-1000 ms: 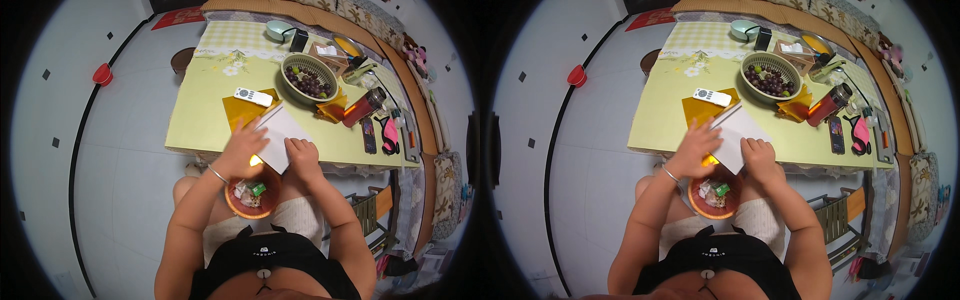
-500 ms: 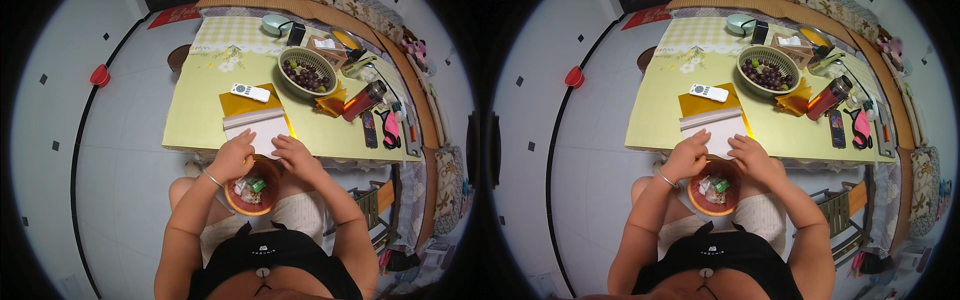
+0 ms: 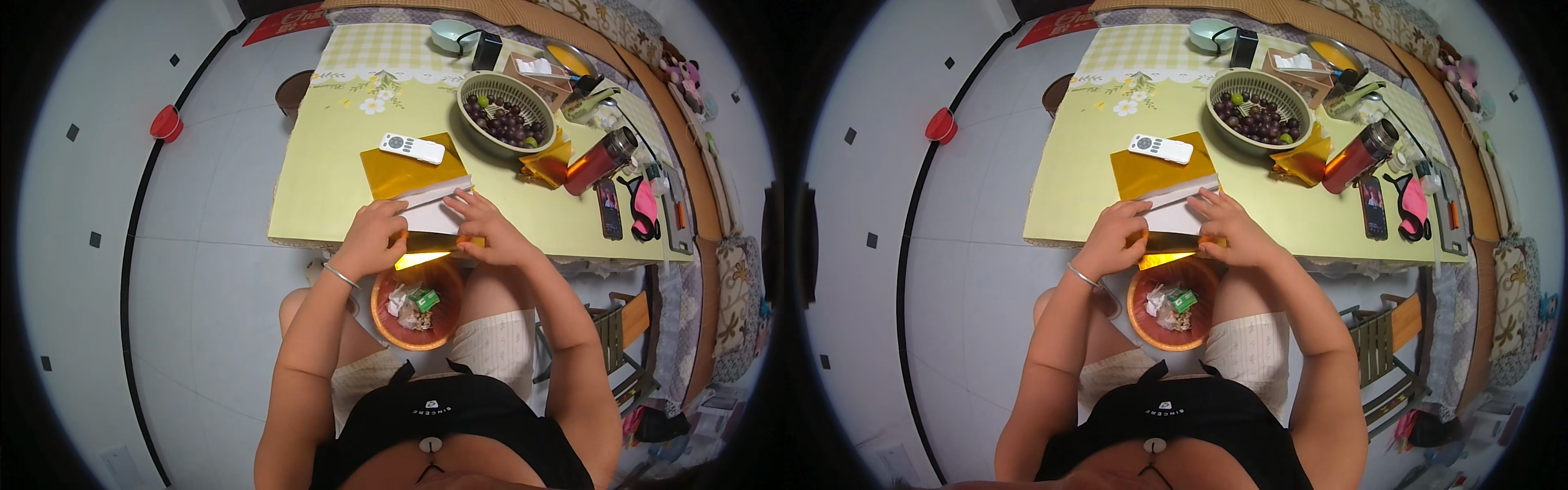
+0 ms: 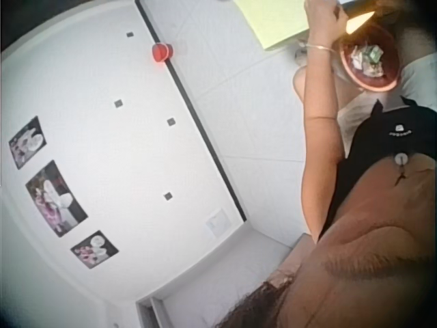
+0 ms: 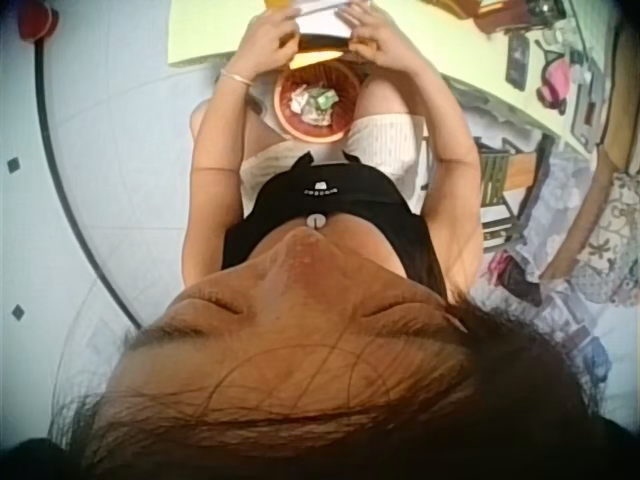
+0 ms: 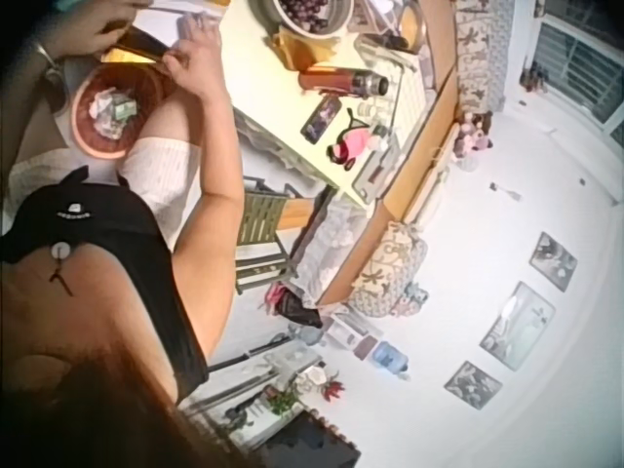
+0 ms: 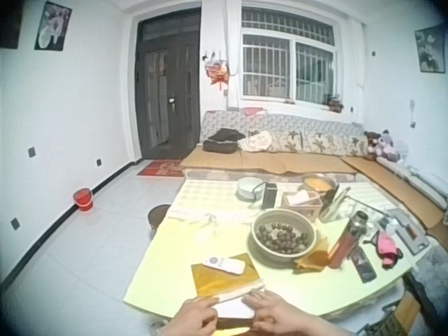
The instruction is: The person sits on the floor and folds a sheet of gold-colored paper over a white rectangular card. They repeatedly fold the paper edges over the card, smooth the creases, and adjust the alignment. The person handles the paper and card by hand, creating a wrapped package.
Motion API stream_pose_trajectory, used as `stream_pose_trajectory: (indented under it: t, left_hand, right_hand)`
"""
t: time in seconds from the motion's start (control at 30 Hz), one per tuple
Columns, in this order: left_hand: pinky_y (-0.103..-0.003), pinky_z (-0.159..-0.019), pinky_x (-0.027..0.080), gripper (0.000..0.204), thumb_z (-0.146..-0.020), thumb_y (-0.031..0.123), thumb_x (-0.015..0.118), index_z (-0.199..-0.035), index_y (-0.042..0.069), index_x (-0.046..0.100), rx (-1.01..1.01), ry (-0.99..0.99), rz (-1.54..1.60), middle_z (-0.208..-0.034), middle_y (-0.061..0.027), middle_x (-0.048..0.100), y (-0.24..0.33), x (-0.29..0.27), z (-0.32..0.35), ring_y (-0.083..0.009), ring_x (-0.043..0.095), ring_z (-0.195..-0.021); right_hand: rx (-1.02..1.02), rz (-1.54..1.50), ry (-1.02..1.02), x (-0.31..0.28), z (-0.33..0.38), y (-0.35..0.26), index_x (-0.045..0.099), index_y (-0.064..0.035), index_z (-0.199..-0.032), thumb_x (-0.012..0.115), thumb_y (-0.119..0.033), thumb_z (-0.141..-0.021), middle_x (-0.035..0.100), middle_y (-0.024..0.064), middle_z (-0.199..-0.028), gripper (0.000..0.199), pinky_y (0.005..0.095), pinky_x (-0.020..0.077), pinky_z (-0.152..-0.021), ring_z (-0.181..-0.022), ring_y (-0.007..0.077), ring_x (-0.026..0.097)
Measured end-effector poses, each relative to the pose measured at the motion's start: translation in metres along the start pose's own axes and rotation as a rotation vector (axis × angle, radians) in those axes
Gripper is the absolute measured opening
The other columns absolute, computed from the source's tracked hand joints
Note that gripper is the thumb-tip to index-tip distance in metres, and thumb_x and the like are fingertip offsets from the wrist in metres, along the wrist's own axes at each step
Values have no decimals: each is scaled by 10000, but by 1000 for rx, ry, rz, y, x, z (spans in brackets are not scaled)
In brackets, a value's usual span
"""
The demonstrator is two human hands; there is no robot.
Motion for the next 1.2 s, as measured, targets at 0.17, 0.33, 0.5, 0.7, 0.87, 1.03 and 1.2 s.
stream_pose_trajectory:
  t: [0.17, 0.33, 0.5, 0.7, 0.87, 1.03, 1.2]
  left_hand:
    - [-417, -832, 516, 119, -779, 130, 633, -796, 13, 628, 52, 138, 116, -1005, -171, 681, -9, 5, 1, -365, 628, -934]
    - [-426, -729, 502, 137, -794, 121, 645, -790, -15, 630, -201, 184, 92, -832, -175, 635, -14, 12, -2, -355, 614, -802]
    - [-428, -652, 494, 151, -768, 114, 660, -762, -29, 613, -257, 252, 22, -780, -172, 602, -17, 13, -5, -354, 596, -712]
    - [-443, -672, 501, 162, -727, 95, 678, -715, -26, 571, -338, 315, -54, -768, -178, 579, -13, 14, -4, -356, 593, -731]
    - [-468, -830, 506, 264, -708, 101, 745, -911, -11, 619, -449, 267, -300, -969, -203, 624, -1, 9, -8, -393, 599, -938]
    - [-513, -1106, 382, 694, -762, 325, 796, -1285, -63, 557, 10, 202, -312, -1371, -276, 529, 18, 28, -7, -443, 475, -1311]
    - [-551, -1203, 216, 988, -819, 608, 691, -1462, -84, 401, -111, -103, -380, -1540, -276, 375, 30, 53, -7, -411, 288, -1482]
  right_hand:
    - [206, -266, 112, 2, -5, 21, 736, -63, -941, 722, -199, -846, 662, 133, -1288, 167, 445, 412, -1060, -1194, 319, 582]
    - [617, -499, 234, 16, -16, 39, 732, -20, -1006, 724, -191, -890, 720, 108, -980, 207, 347, 502, -898, -980, 245, 650]
    - [359, 4, 434, 23, -38, 34, 699, -29, -827, 786, -157, -784, 687, 96, -919, 161, 392, 505, -797, -927, 280, 621]
    - [400, -249, 452, 35, -53, 51, 666, -42, -807, 796, -133, -744, 668, 94, -898, 170, 394, 496, -806, -916, 297, 600]
    - [390, -141, 465, 44, -55, 59, 661, -40, -834, 801, -138, -734, 660, 105, -888, 198, 395, 504, -812, -905, 309, 604]
    - [382, -122, 506, 48, -59, 55, 661, -21, -825, 794, -143, -743, 644, 122, -861, 198, 394, 500, -796, -881, 317, 601]
    - [472, -148, 559, 43, -56, 54, 638, 7, -772, 780, -149, -771, 614, 141, -810, 211, 395, 486, -767, -846, 324, 591]
Point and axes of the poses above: each hand's wrist, its own z-axis away from the middle knuckle, its own x-axis out of the palm, y = z × x, the point moved 1 cm from there along -z, towards the middle knuckle
